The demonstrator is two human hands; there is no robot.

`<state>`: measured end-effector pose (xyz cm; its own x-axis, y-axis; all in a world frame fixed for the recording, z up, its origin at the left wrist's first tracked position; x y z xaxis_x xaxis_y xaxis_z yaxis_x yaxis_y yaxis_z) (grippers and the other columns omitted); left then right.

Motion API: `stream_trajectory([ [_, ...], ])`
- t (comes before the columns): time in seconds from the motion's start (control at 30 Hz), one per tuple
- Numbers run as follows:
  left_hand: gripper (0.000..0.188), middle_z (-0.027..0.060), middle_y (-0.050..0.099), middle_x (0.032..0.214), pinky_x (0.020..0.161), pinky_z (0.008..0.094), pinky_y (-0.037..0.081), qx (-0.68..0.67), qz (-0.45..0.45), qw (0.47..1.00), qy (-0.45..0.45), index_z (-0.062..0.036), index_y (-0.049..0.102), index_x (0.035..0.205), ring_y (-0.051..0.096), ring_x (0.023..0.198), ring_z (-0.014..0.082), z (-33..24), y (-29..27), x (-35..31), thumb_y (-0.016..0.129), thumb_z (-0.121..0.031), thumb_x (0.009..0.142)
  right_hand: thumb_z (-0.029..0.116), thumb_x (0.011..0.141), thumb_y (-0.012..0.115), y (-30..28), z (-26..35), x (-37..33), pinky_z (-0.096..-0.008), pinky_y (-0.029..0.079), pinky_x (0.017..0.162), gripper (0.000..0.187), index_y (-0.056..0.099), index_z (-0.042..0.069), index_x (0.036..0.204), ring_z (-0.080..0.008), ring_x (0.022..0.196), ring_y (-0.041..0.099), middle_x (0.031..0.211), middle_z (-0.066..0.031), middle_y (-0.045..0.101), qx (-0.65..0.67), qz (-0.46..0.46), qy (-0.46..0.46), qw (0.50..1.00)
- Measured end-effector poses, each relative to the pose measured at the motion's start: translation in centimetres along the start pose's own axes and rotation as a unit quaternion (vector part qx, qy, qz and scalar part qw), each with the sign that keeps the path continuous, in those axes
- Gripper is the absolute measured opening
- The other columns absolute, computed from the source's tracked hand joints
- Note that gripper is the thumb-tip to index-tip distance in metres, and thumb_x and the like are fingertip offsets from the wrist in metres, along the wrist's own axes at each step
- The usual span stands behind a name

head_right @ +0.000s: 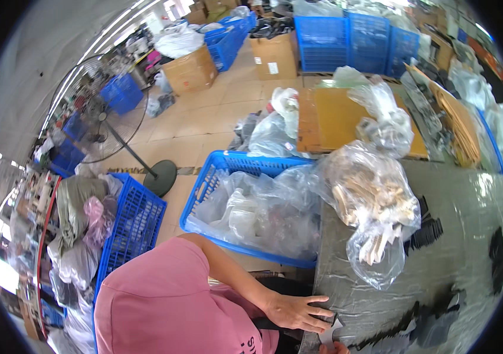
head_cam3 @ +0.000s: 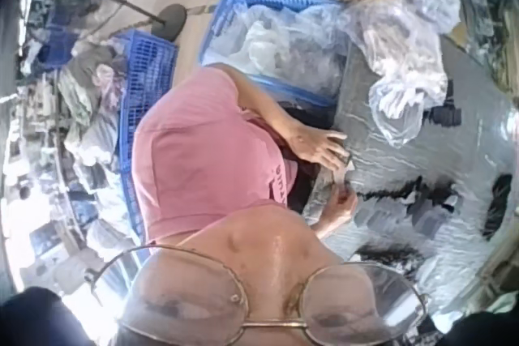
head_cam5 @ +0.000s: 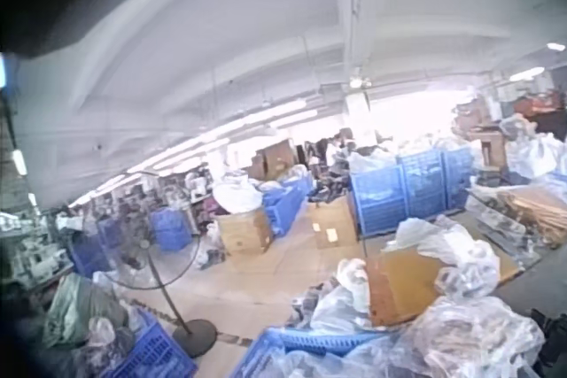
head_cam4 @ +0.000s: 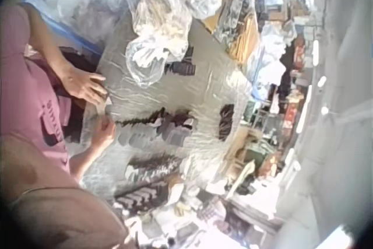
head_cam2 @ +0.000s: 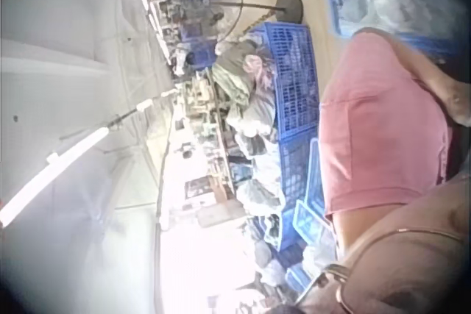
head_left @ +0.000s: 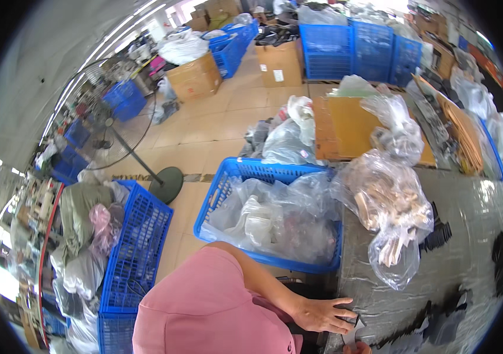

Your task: The person peels the backing from adhesive lining pieces, applies them onto pre-cut shoe fabric components on the table by hand, and stacks the assembled components.

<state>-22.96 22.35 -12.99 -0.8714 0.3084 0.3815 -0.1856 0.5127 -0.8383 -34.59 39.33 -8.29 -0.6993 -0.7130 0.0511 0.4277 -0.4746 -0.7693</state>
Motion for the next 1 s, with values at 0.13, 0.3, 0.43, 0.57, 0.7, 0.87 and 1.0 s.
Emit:
stream_trajectory([
  [0.13, 0.039, 0.0136, 0.05, 0.132, 0.109, 0.0544, 0.025, -0.016, -0.037, 0.995, -0.093, -0.0016, 0.055, 0.127, 0.04, 0.131, 0.0301, 0.0, -1.6, -0.1, 0.053, -0.013, 0.09, 0.014, 0.078, 0.08, -0.8, 2.1, 0.9, -0.0418, 0.05, 0.066, 0.021, 0.068, 0.003, 0.091, -0.0289, 0.077, 0.058, 0.077, -0.0107, 0.06, -0.073, -0.063, -0.06, 0.994],
  [0.3, 0.032, 0.011, 0.052, 0.12, 0.096, 0.0445, 0.032, -0.128, -0.134, 0.964, -0.193, -0.0035, 0.051, 0.123, 0.046, 0.118, 0.0275, -0.7, -2.3, 0.6, 0.054, -0.01, 0.092, 0.012, 0.08, 0.078, -0.2, 0.3, -0.3, -0.036, 0.046, 0.06, 0.015, 0.067, 0.003, 0.086, -0.0217, 0.069, 0.056, 0.079, -0.0077, 0.064, 0.026, 0.005, 0.004, 1.0],
  [0.43, 0.018, 0.0103, 0.054, 0.103, 0.087, 0.0438, 0.039, -0.352, -0.118, 0.913, -0.17, -0.0052, 0.053, 0.113, 0.055, 0.098, 0.0274, -0.5, -0.9, 2.2, 0.053, -0.012, 0.096, 0.009, 0.08, 0.078, -1.1, 0.7, -2.3, -0.0279, 0.045, 0.06, 0.014, 0.066, 0.002, 0.085, -0.0146, 0.068, 0.056, 0.081, -0.0065, 0.066, 0.146, 0.024, 0.101, 0.984],
  [0.57, 0.013, 0.0144, 0.056, 0.094, 0.072, 0.0396, 0.048, -0.462, -0.063, 0.873, -0.143, -0.0007, 0.057, 0.106, 0.06, 0.081, 0.0297, -1.1, -0.7, 3.9, 0.055, -0.009, 0.095, 0.001, 0.074, 0.073, -1.0, -1.7, -5.3, -0.0365, 0.049, 0.065, 0.011, 0.067, 0.004, 0.083, -0.0228, 0.065, 0.062, 0.07, -0.0087, 0.063, 0.187, -0.059, 0.16, 0.967],
  [0.7, 0.014, 0.0071, 0.064, 0.086, 0.067, 0.026, 0.051, -0.525, 0.061, 0.804, -0.272, -0.0008, 0.06, 0.108, 0.061, 0.069, 0.0116, -0.8, -1.0, 4.5, 0.051, -0.007, 0.099, 0.003, 0.073, 0.075, -3.7, -0.1, -4.8, -0.0336, 0.048, 0.074, 0.011, 0.066, 0.005, 0.078, -0.0192, 0.069, 0.06, 0.076, -0.005, 0.068, 0.192, -0.093, 0.141, 0.967],
  [0.87, 0.015, 0.0044, 0.064, 0.077, 0.064, 0.0245, 0.051, -0.526, 0.083, 0.813, -0.237, -0.0018, 0.062, 0.103, 0.061, 0.068, 0.0098, -0.3, 1.5, 8.2, 0.048, -0.008, 0.101, -0.001, 0.075, 0.072, -9.9, -8.4, -10.4, -0.027, 0.049, 0.066, 0.009, 0.068, 0.004, 0.081, -0.0125, 0.07, 0.061, 0.077, -0.0041, 0.066, 0.054, -0.294, 0.242, 0.923],
  [1.0, 0.017, 0.0044, 0.06, 0.079, 0.065, 0.024, 0.049, -0.465, 0.078, 0.856, -0.214, 0.0001, 0.062, 0.1, 0.059, 0.07, 0.009, -1.5, 0.8, 8.5, 0.046, -0.005, 0.099, 0.002, 0.076, 0.073, -13.7, -13.7, -11.4, -0.0282, 0.049, 0.069, 0.011, 0.068, 0.002, 0.086, -0.0152, 0.073, 0.062, 0.079, -0.0076, 0.065, -0.071, -0.336, 0.223, 0.912],
])
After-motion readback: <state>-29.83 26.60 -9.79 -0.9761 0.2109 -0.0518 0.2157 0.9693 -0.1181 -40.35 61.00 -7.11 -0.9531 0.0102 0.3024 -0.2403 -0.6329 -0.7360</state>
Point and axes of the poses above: each hand's wrist, its own x-axis towards the middle knuckle, its own y-axis out of the palm, z = x × y, the point moved 4 cm from there along x, towards the middle knuckle
